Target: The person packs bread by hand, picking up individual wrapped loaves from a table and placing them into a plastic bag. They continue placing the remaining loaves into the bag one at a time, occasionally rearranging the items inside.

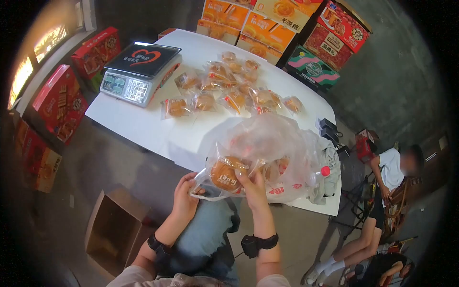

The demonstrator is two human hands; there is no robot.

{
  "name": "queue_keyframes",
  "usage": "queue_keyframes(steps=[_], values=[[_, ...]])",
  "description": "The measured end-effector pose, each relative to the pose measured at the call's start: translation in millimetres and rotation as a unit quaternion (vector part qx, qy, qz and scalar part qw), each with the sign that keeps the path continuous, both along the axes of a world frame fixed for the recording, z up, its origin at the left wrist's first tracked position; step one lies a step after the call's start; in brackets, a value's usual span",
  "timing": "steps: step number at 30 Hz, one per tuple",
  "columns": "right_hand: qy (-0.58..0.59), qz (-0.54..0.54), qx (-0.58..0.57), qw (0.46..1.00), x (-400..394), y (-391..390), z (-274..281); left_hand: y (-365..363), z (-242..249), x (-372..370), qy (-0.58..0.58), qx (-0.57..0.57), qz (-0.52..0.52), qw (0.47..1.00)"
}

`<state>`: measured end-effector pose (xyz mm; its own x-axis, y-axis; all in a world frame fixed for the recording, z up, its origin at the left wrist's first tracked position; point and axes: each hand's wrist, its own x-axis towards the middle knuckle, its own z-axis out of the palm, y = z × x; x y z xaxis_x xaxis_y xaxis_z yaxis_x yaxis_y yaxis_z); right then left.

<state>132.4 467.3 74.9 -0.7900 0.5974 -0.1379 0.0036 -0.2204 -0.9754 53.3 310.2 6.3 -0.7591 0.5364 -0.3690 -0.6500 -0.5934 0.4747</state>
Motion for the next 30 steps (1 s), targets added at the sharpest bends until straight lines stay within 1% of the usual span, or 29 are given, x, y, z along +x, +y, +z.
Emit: queue_keyframes(steps=[1,3,4,6,7,8,9,11,12,13,14,16,17,19,20,22,23,25,26,27,28,29,30], values=[[-0.001,-0.001,-0.001,1.000,4,-2,0,-1,1,0,-0.001,-0.001,-0.001,1.000],[0.035,0.020,0.055,0.998,11,-5,1,-2,6,1,-0.013,0.009,0.005,1.000],[0.034,0.019,0.055,0.998,16,-8,2,-1,9,2,-0.013,0.004,0.014,1.000],[0.012,0.014,0.112,0.993,27,-13,5,-2,10,4,-0.008,0.009,0.017,1.000],[0.011,0.011,0.113,0.993,31,-13,6,-3,10,5,-0.003,0.014,0.022,1.000],[0.020,0.028,0.215,0.976,35,-12,7,-5,8,6,0.007,0.030,0.016,0.999],[0.030,0.045,0.314,0.948,38,-12,9,-6,7,7,0.007,0.031,0.014,0.999],[0.024,0.041,0.333,0.942,44,-9,9,-7,8,10,0.051,0.025,0.026,0.998],[0.008,0.023,0.374,0.927,46,-6,5,-8,9,12,0.050,0.024,0.025,0.998],[-0.007,0.005,0.414,0.910,48,-4,3,-8,10,13,0.078,0.030,0.029,0.996],[-0.007,0.005,0.415,0.910,48,-3,4,-8,11,14,0.106,0.037,0.035,0.993],[-0.036,0.000,0.492,0.870,46,-1,8,-8,11,16,0.124,0.043,0.032,0.991],[-0.038,-0.001,0.492,0.870,45,4,6,-8,11,17,0.143,0.049,0.030,0.988],[-0.075,-0.014,0.661,0.746,43,18,-6,-8,10,17,0.143,0.050,0.035,0.988],[-0.076,-0.015,0.661,0.746,41,21,-10,-8,10,17,0.144,0.052,0.041,0.987],[-0.083,-0.068,0.658,0.746,37,26,-17,-7,13,18,0.149,0.048,0.040,0.987],[-0.083,-0.068,0.658,0.746,34,28,-19,-7,13,18,0.154,0.042,0.039,0.986],[-0.084,-0.108,0.692,0.709,28,33,-23,-7,11,18,0.167,0.043,0.027,0.985],[-0.085,-0.108,0.691,0.710,23,35,-25,-7,10,18,0.181,0.045,0.013,0.982],[-0.087,-0.112,0.705,0.695,17,39,-28,-6,11,19,0.181,0.044,0.012,0.982],[-0.088,-0.117,0.719,0.680,11,41,-31,-6,13,20,0.193,0.064,-0.006,0.979],[-0.088,-0.117,0.719,0.680,4,45,-37,-5,14,21,0.205,0.084,-0.024,0.975],[-0.074,-0.092,0.737,0.666,-5,47,-42,-4,13,22,0.205,0.083,-0.024,0.975]])
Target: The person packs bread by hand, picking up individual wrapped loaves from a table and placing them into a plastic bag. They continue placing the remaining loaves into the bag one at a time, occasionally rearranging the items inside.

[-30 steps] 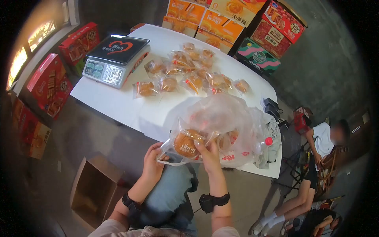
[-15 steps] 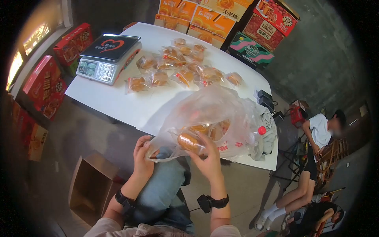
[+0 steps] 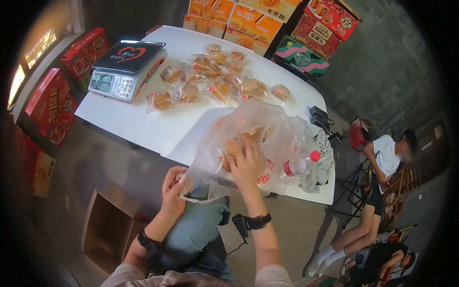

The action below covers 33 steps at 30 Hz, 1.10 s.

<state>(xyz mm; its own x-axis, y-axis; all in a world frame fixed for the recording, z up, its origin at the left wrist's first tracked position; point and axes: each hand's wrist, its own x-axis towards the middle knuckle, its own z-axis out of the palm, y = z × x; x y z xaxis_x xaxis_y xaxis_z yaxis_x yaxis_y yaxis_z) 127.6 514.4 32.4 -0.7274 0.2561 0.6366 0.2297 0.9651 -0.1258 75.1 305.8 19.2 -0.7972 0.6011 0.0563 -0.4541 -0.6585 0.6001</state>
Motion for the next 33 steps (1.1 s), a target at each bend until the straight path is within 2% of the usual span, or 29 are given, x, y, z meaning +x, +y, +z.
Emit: queue_keyframes(steps=[2,4,8,10,11,13,15,18,19,21,22,24,25,27,33], values=[[-0.012,0.027,0.021,0.999,-8,-4,-9,1,-4,2,0.034,-0.021,0.003,0.999],[-0.101,0.087,0.057,0.989,-16,-16,-14,2,-4,3,0.033,-0.031,0.004,0.999],[-0.115,0.120,0.007,0.986,-15,-32,-3,4,0,0,0.007,-0.039,0.013,0.999],[-0.112,0.182,-0.063,0.975,-10,-29,2,4,1,-1,-0.006,-0.049,0.013,0.999],[-0.112,0.183,-0.062,0.975,-5,-28,6,4,1,-1,-0.019,-0.059,0.013,0.998],[-0.030,0.159,-0.161,0.974,7,-25,19,2,-1,-3,-0.013,-0.050,0.000,0.999],[0.007,0.154,-0.139,0.978,13,-17,38,1,-2,-1,-0.007,-0.040,-0.015,0.999],[0.053,0.137,-0.103,0.984,16,-1,59,-1,9,4,0.111,-0.148,-0.070,0.980],[0.064,0.124,-0.089,0.986,16,5,65,1,14,7,0.110,-0.147,-0.068,0.981],[0.057,0.106,-0.058,0.991,12,14,79,9,20,15,0.302,-0.152,-0.049,0.940],[0.045,0.107,-0.063,0.991,7,20,87,13,24,19,0.301,-0.152,-0.046,0.940],[0.030,0.111,-0.065,0.991,-1,30,101,20,30,28,0.334,-0.119,-0.142,0.924],[0.020,0.103,-0.061,0.993,-5,34,108,23,33,32,0.333,-0.117,-0.138,0.925],[0.009,0.095,-0.054,0.994,-12,43,117,27,38,39,0.313,-0.095,-0.241,0.914],[-0.006,0.077,-0.041,0.996,-40,78,133,28,31,29,0.300,-0.092,-0.324,0.893]])
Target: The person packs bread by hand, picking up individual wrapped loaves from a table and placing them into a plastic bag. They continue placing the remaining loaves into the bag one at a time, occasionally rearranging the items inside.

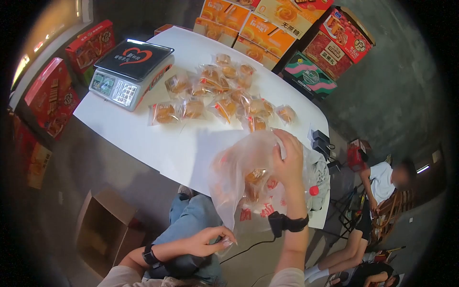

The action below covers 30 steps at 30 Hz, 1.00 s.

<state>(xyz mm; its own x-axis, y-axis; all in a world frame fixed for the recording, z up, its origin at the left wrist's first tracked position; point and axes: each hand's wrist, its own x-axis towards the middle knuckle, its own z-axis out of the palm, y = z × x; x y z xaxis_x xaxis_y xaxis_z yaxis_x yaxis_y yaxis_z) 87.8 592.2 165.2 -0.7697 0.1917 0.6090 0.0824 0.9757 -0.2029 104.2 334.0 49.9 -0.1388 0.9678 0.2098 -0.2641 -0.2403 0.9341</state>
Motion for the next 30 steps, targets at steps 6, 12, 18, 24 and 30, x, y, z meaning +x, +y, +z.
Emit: queue_keyframes(steps=[6,12,18,24,30], values=[[-0.061,-0.049,-0.147,0.986,-41,68,-17,0,-4,-5,-0.117,0.014,-0.009,0.993],[-0.192,-0.142,-0.355,0.904,-97,203,-104,10,-21,-23,-0.392,0.023,0.006,0.920],[-0.397,-0.191,-0.238,0.865,-131,179,-118,16,-30,-49,-0.680,0.025,-0.014,0.733],[-0.546,-0.095,-0.162,0.816,-140,164,-107,20,-34,-50,-0.718,0.062,-0.060,0.691],[-0.549,0.029,-0.272,0.790,-149,134,-127,25,-33,-45,-0.699,0.018,-0.038,0.714]])
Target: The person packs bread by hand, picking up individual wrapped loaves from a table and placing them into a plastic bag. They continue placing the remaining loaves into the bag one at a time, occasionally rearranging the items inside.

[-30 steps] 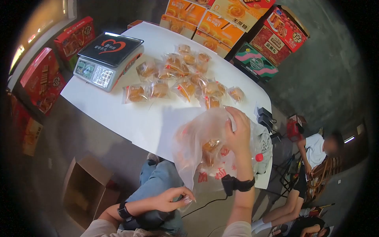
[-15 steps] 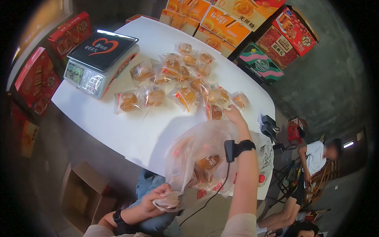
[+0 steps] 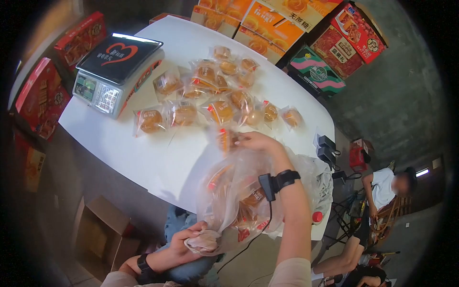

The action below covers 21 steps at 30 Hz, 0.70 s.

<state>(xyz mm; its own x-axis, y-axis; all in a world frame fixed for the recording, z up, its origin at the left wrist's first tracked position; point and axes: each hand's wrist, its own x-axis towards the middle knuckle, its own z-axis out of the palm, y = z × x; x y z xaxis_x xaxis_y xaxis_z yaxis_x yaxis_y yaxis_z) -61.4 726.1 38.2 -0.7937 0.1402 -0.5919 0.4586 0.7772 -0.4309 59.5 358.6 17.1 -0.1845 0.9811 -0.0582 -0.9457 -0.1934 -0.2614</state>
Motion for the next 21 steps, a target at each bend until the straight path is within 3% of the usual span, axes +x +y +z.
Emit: queue_keyframes(steps=[2,3,5,7,9,11,13,15,16,18,19,21], values=[[0.029,0.100,-0.079,0.991,-4,-34,5,1,-1,1,-0.001,0.006,-0.003,1.000],[0.030,0.101,-0.078,0.991,-5,-50,14,1,-2,1,-0.003,0.012,-0.006,1.000],[0.064,0.106,-0.275,0.953,-5,-75,31,1,-1,0,-0.009,0.022,-0.006,1.000],[0.081,0.060,-0.275,0.956,-11,-69,32,0,-1,0,-0.017,0.031,-0.006,0.999],[0.096,0.013,-0.272,0.958,-16,-52,31,-2,-1,0,-0.010,-0.036,-0.005,0.999],[0.219,-0.120,-0.198,0.948,-20,-19,19,-3,-2,-1,-0.018,-0.023,-0.003,1.000],[0.338,-0.148,-0.055,0.928,-21,19,6,-4,-3,-5,-0.025,-0.010,0.001,1.000],[0.388,-0.193,0.114,0.894,-21,42,7,-6,-2,-7,-0.089,-0.010,-0.009,0.996],[0.389,-0.192,0.114,0.894,-22,56,2,-5,-5,-8,-0.088,-0.010,-0.008,0.996],[0.363,-0.229,0.239,0.871,-28,86,-14,-1,-12,-9,-0.189,0.129,-0.019,0.973],[0.365,-0.227,0.239,0.871,-30,107,-29,-2,-11,-11,-0.188,0.130,-0.017,0.973],[0.378,-0.234,0.265,0.855,-40,133,-49,-7,-2,-18,-0.170,-0.034,-0.047,0.984]])
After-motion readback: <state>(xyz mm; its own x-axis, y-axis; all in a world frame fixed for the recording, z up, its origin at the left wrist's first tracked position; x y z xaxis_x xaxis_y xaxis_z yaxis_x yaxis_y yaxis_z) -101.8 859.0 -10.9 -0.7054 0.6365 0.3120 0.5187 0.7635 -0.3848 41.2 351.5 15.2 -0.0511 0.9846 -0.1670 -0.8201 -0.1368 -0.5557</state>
